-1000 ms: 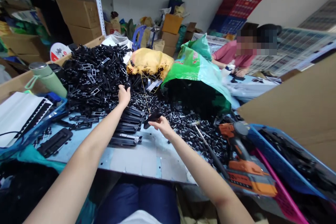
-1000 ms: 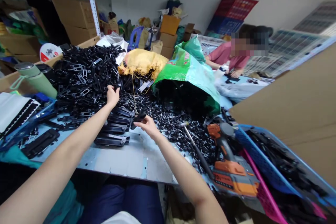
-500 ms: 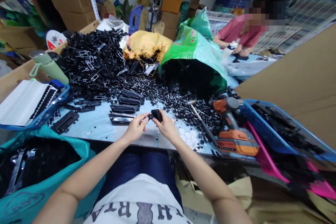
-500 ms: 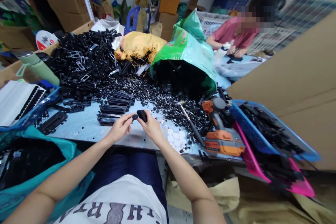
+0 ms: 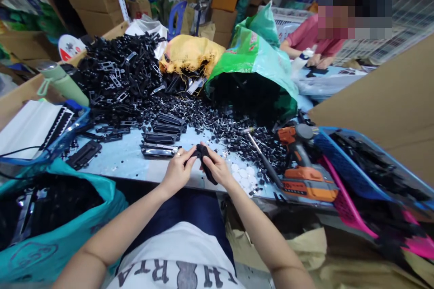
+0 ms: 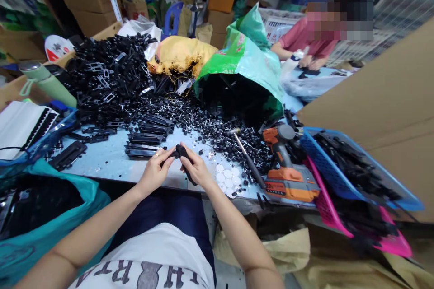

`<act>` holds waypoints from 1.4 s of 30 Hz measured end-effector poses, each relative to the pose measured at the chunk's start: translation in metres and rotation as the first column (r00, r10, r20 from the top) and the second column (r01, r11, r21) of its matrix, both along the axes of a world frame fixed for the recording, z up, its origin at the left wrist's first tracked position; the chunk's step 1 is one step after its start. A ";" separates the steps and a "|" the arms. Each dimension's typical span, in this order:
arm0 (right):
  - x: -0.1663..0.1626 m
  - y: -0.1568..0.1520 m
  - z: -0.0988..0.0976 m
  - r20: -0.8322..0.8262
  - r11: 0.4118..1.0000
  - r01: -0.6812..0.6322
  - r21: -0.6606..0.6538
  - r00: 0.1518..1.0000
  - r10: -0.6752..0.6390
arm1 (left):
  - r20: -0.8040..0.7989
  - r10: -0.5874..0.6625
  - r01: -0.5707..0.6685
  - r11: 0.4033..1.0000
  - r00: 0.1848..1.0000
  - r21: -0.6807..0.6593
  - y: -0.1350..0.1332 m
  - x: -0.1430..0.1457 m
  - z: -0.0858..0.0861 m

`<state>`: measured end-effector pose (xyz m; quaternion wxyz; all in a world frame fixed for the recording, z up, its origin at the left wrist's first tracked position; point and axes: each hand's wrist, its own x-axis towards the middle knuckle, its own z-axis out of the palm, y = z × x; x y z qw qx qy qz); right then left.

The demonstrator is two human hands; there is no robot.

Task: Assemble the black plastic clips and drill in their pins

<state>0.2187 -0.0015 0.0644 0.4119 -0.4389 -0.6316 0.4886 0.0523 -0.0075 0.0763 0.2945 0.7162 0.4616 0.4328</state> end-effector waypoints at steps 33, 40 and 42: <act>-0.011 0.036 0.012 0.766 0.957 -0.100 0.272 0.625 -0.152 | 0.230 0.306 -0.198 0.895 0.924 -0.400 -0.025 -0.007 -0.079; 0.136 0.148 0.023 0.816 0.685 0.538 0.491 -0.010 -0.577 | -0.426 0.043 0.000 0.995 0.904 0.100 -0.018 -0.022 -0.054; 0.173 0.174 0.024 0.806 0.512 0.698 0.501 -0.161 -0.570 | -0.594 -0.133 0.250 0.961 0.793 0.120 -0.005 -0.014 -0.045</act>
